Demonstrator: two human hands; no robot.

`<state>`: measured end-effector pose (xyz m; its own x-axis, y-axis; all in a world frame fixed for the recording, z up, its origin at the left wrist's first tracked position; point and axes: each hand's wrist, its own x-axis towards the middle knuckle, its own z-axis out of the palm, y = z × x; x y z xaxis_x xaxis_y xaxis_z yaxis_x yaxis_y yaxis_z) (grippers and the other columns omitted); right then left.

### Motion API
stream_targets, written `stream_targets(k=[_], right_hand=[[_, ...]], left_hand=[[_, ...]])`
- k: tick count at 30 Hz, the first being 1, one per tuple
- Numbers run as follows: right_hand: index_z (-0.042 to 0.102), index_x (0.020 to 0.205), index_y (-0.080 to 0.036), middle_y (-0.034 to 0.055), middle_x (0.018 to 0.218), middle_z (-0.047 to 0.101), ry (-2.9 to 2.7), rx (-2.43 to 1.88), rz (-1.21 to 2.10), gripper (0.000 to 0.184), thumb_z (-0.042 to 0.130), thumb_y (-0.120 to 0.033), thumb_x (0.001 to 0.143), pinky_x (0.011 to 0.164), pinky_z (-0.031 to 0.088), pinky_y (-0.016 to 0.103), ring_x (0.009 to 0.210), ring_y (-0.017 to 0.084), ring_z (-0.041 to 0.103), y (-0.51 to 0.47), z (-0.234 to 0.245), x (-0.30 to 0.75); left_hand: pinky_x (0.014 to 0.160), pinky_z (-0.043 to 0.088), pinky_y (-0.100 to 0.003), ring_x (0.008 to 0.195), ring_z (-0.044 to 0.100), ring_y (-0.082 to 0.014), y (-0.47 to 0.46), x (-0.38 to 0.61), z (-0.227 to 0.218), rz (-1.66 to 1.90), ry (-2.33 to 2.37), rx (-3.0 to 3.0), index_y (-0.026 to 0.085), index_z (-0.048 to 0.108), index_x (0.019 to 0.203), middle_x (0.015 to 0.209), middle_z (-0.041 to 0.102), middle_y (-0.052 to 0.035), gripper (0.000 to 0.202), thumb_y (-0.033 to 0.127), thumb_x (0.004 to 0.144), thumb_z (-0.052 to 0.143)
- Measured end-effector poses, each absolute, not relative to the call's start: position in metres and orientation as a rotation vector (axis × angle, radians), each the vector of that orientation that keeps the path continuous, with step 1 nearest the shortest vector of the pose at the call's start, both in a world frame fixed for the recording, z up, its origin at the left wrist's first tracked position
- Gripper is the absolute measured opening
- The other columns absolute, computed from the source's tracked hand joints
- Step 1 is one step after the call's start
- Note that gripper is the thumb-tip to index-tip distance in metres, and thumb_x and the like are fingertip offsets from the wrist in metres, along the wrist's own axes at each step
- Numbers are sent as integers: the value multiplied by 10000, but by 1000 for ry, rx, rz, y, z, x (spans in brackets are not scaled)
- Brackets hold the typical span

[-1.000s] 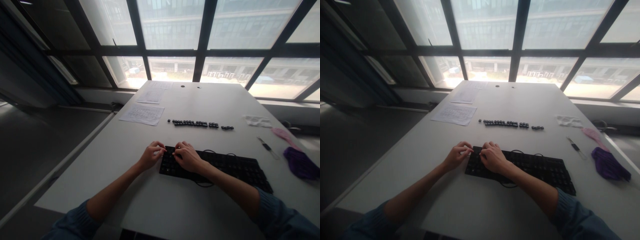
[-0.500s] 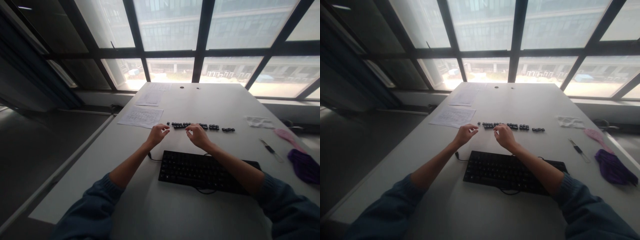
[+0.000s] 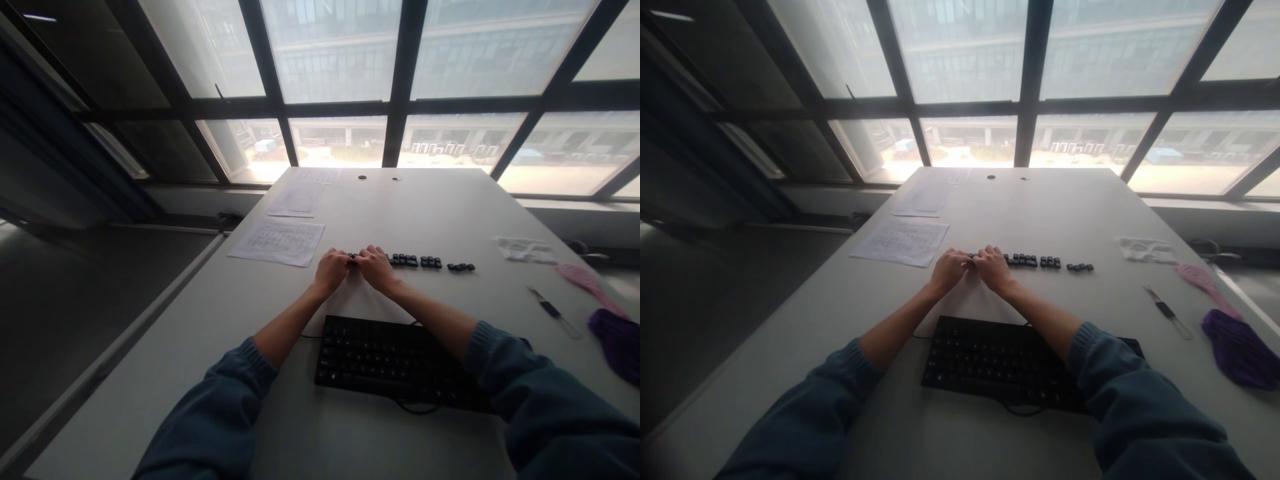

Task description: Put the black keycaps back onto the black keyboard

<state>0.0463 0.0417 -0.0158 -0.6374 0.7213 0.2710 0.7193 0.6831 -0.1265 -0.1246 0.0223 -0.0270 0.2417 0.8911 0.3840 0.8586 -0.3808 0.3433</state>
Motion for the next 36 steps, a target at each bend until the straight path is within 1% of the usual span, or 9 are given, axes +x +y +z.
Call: stream_targets(k=[7, 10, 12, 16, 21, 24, 28, 32, 36], right_hand=[[729, 991, -164, 125, 1033, 670, -2633, -1142, 49, 233, 497, -149, 977, 902, 361, 361, 1021, 255, 549, 41, -17, 44], [732, 950, -174, 98, 1025, 670, -2644, -1154, 97, 215, 518, -171, 976, 861, 395, 314, 961, 220, 593, 40, -18, 41], [725, 976, -173, 91, 1038, 667, -2642, -1162, 127, 194, 531, -169, 970, 827, 413, 283, 953, 206, 608, 40, -18, 39], [701, 1063, -148, 109, 1074, 653, -2627, -1157, 170, 180, 581, -131, 929, 835, 430, 263, 1010, 211, 608, 39, -18, 37], [734, 924, -121, 130, 1063, 647, -2639, -1103, 227, 153, 586, -87, 914, 889, 429, 271, 1033, 214, 603, 40, -14, 32], [740, 935, -106, 141, 1055, 660, -2627, -1072, 267, 172, 574, -67, 914, 912, 424, 285, 1027, 216, 607, 36, -8, 30], [749, 963, -109, 129, 993, 692, -2592, -1035, 334, 192, 560, -96, 933, 905, 427, 290, 974, 210, 629, 8, 1, 43], [765, 984, -163, 82, 943, 721, -2600, -963, 433, 195, 578, -155, 931, 827, 444, 249, 889, 180, 657, -44, 10, 73], [772, 970, -168, 87, 933, 732, -2631, -925, 602, 196, 595, -143, 890, 800, 443, 258, 872, 195, 664, -85, 22, 93]], left_hand=[[889, 478, -365, 901, 607, -235, 14, -131, -28, 846, 1729, 2384, 214, 798, 918, 948, 750, -66, 131, 175, 854, 690], [897, 480, -360, 915, 617, -233, 5, -138, -25, 870, 1753, 2350, 218, 795, 909, 943, 749, -59, 115, 182, 840, 711], [894, 482, -355, 920, 624, -232, -2, -143, -23, 887, 1767, 2328, 215, 792, 902, 935, 748, -57, 105, 182, 828, 726], [899, 482, -361, 926, 632, -235, -19, -153, -18, 929, 1795, 2288, 208, 788, 891, 933, 749, -59, 91, 185, 817, 741], [923, 472, -386, 901, 645, -231, -38, -161, -11, 981, 1786, 2257, 202, 787, 872, 919, 755, -61, 75, 181, 822, 735], [894, 482, -370, 844, 653, -210, -52, -161, -5, 1003, 1741, 2244, 209, 790, 872, 897, 761, -49, 72, 190, 823, 740], [803, 501, -313, 804, 658, -180, -82, -150, 6, 1027, 1617, 2203, 240, 797, 889, 904, 772, -24, 80, 232, 819, 758], [834, 491, -312, 849, 665, -188, -115, -133, 10, 992, 1406, 2107, 256, 811, 843, 893, 781, -12, 80, 206, 796, 770], [833, 490, -313, 851, 664, -193, -130, -124, 2, 917, 1330, 2051, 259, 819, 838, 877, 781, -13, 106, 189, 794, 752]])
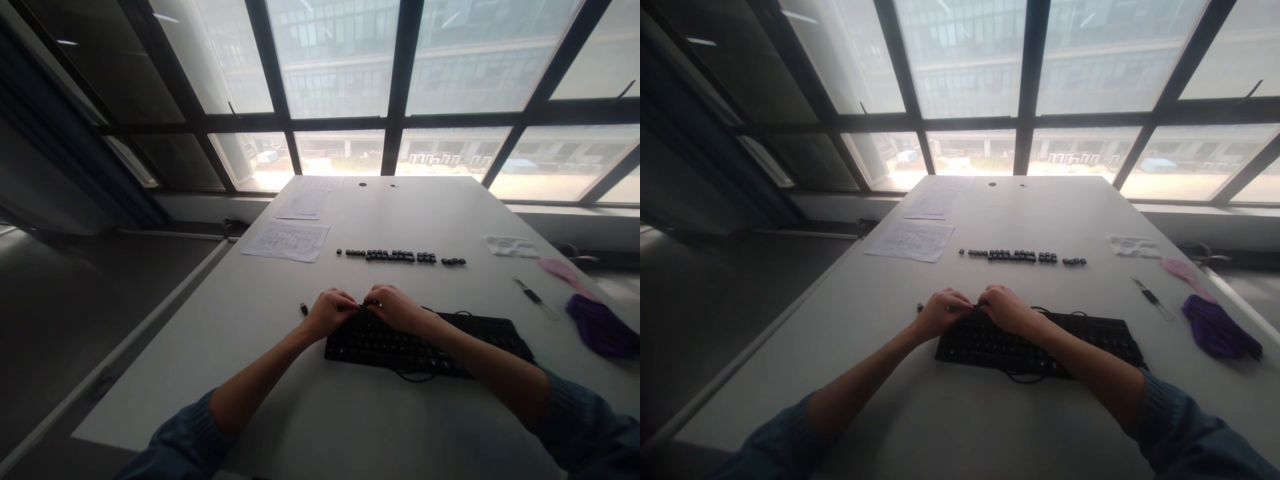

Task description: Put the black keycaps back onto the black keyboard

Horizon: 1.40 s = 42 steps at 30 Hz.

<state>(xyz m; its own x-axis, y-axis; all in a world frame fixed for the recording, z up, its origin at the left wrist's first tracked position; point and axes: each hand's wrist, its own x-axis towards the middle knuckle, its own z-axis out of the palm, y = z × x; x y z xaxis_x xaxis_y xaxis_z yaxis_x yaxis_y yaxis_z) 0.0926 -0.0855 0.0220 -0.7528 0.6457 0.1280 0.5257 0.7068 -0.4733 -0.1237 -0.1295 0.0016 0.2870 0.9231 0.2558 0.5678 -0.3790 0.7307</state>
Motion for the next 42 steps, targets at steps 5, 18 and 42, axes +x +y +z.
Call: stream_targets(k=[5, 18, 42], right_hand=[[779, 922, -156, 106, 898, 741, -2765, -1001, 629, 172, 618, -144, 863, 770, 435, 262, 858, 210, 676, -98, 30, 86], [729, 926, -121, 151, 961, 739, -2933, -1175, 595, 140, 628, -108, 831, 718, 442, 264, 912, 250, 694, -101, 48, 66], [749, 848, -181, 48, 857, 694, -2469, -1132, 730, 89, 715, -110, 806, 741, 440, 260, 798, 173, 634, -118, 15, 90]], left_hand=[[831, 482, -318, 853, 666, -195, -131, -122, -9, 927, 1328, 2046, 267, 819, 828, 882, 778, -16, 109, 195, 787, 749], [849, 464, -336, 857, 641, -202, -134, -121, -11, 924, 1265, 2007, 245, 816, 823, 903, 778, -32, 66, 260, 806, 754], [908, 484, -348, 899, 672, -195, -152, -117, -15, 959, 1366, 1993, 252, 808, 860, 931, 771, -25, 152, 148, 783, 728]])
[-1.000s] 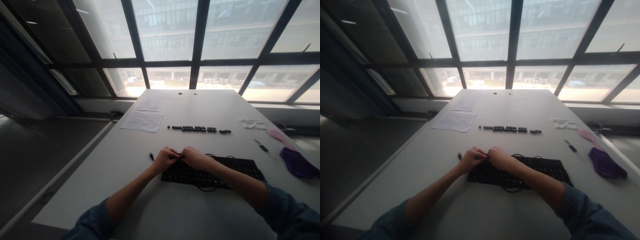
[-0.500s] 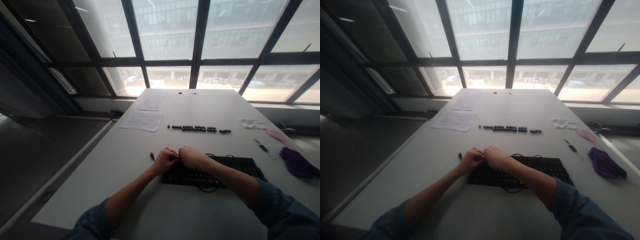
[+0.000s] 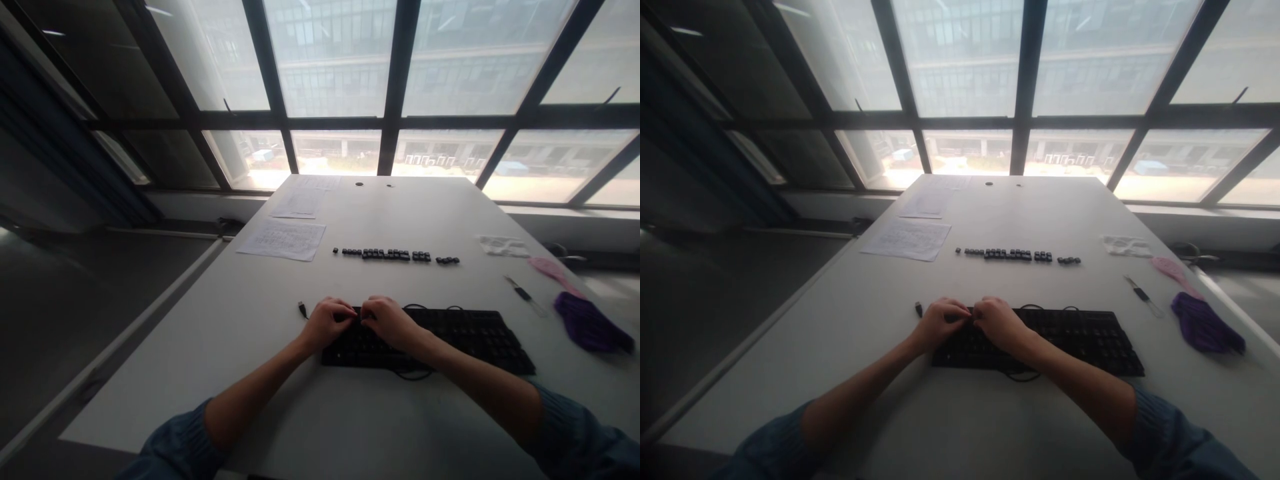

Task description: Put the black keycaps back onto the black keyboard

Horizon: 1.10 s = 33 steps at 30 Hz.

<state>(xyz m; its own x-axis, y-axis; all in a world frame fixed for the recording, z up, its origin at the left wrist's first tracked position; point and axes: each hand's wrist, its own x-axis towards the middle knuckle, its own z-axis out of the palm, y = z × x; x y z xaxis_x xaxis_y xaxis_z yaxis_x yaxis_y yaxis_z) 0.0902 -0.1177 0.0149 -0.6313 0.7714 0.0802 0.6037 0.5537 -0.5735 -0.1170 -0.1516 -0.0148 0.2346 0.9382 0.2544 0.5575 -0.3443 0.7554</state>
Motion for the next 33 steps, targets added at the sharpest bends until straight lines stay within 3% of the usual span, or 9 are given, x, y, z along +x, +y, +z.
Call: stream_targets(k=[7, 12, 18, 26, 30, 33], right_hand=[[726, 817, -173, 43, 897, 663, -2133, -1112, 813, 73, 731, -103, 795, 758, 483, 280, 793, 166, 624, -119, 6, 109], [759, 870, -186, 54, 966, 671, -2151, -1044, 832, 135, 697, -80, 815, 858, 490, 307, 886, 184, 640, -127, -7, 104], [760, 912, -187, 58, 976, 678, -2189, -991, 853, 186, 638, -60, 854, 860, 484, 298, 904, 185, 638, -131, -7, 103], [708, 757, -183, 42, 881, 695, -2120, -1071, 827, 117, 694, -84, 816, 825, 491, 314, 834, 192, 643, -129, -11, 103], [719, 804, -189, 55, 946, 711, -2162, -1002, 851, 140, 638, -88, 857, 852, 498, 313, 878, 194, 663, -131, -9, 109], [724, 885, -193, 53, 954, 720, -2155, -988, 834, 152, 628, -78, 862, 864, 503, 312, 890, 194, 670, -132, -8, 111]], left_hand=[[918, 502, -344, 867, 697, -193, -152, -109, -8, 966, 1416, 1886, 232, 797, 768, 886, 774, -16, 155, 98, 709, 746], [923, 497, -346, 877, 686, -194, -152, -111, -8, 957, 1396, 1886, 233, 799, 761, 880, 762, -23, 130, 123, 712, 750], [943, 467, -349, 885, 677, -190, -149, -113, -11, 935, 1359, 1894, 226, 787, 747, 881, 760, -14, 163, 84, 691, 732], [943, 417, -414, 991, 617, -241, -156, -116, -8, 814, 1464, 2170, 293, 806, 834, 956, 750, -22, 117, 214, 785, 736], [940, 394, -431, 1045, 576, -258, -163, -114, 0, 756, 1476, 2310, 298, 801, 874, 1008, 719, -38, 102, 268, 828, 715], [913, 394, -420, 1035, 561, -251, -167, -112, 2, 740, 1509, 2350, 269, 785, 789, 1005, 689, -45, 131, 287, 862, 677]])
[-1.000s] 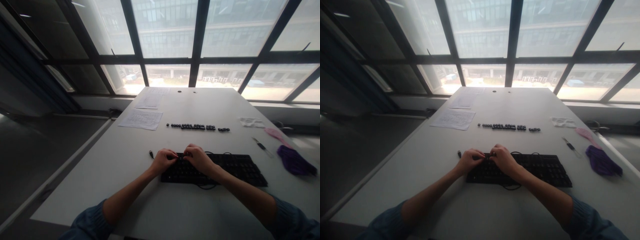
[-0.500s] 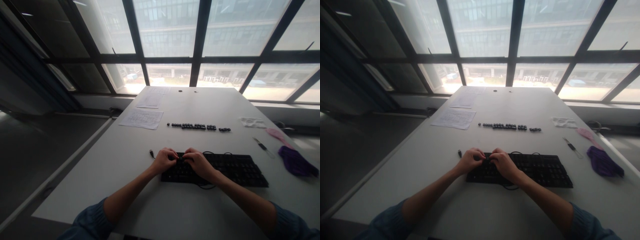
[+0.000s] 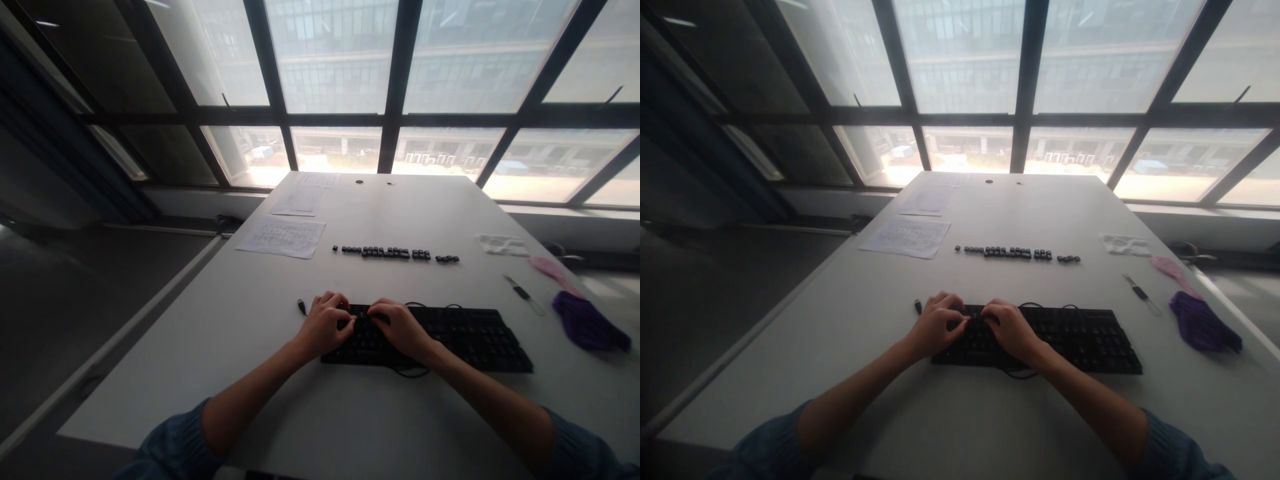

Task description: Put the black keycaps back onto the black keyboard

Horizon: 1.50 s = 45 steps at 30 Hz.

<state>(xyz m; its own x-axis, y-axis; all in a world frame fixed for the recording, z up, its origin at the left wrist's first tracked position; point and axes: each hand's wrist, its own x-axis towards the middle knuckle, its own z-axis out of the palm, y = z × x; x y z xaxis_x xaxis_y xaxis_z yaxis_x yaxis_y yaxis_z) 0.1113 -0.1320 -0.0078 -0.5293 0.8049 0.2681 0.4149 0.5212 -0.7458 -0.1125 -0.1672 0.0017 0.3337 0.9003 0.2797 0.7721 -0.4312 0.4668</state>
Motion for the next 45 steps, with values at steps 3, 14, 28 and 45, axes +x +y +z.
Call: stream_targets(k=[3, 14, 28, 45], right_hand=[[722, 879, -195, 48, 932, 724, -2125, -985, 816, 119, 655, -99, 859, 856, 507, 312, 875, 194, 674, -132, -10, 111], [736, 835, -199, 45, 909, 723, -2158, -933, 755, 129, 660, -101, 873, 849, 499, 317, 879, 199, 660, -129, -17, 108], [729, 831, -195, 33, 897, 726, -2111, -907, 782, 128, 687, -77, 858, 823, 517, 315, 841, 191, 677, -127, -20, 107], [720, 941, -216, 56, 955, 676, -2176, -986, 526, 57, 694, -232, 893, 829, 517, 364, 907, 217, 611, -138, 2, 103]], left_hand=[[899, 391, -414, 1018, 560, -241, -171, -112, -1, 744, 1513, 2365, 262, 775, 773, 989, 681, -44, 169, 287, 886, 651], [921, 400, -403, 1040, 592, -248, -162, -105, -1, 793, 1472, 2336, 282, 755, 1047, 1046, 733, -45, 173, 277, 886, 691], [735, 483, -283, 817, 662, -184, -146, -107, 15, 988, 1460, 1748, 207, 755, 1078, 925, 763, -40, 243, 308, 886, 646], [865, 545, -272, 900, 700, -178, -154, -101, 4, 1108, 986, 715, 112, 753, 995, 964, 753, -104, 338, 310, 740, 853]])
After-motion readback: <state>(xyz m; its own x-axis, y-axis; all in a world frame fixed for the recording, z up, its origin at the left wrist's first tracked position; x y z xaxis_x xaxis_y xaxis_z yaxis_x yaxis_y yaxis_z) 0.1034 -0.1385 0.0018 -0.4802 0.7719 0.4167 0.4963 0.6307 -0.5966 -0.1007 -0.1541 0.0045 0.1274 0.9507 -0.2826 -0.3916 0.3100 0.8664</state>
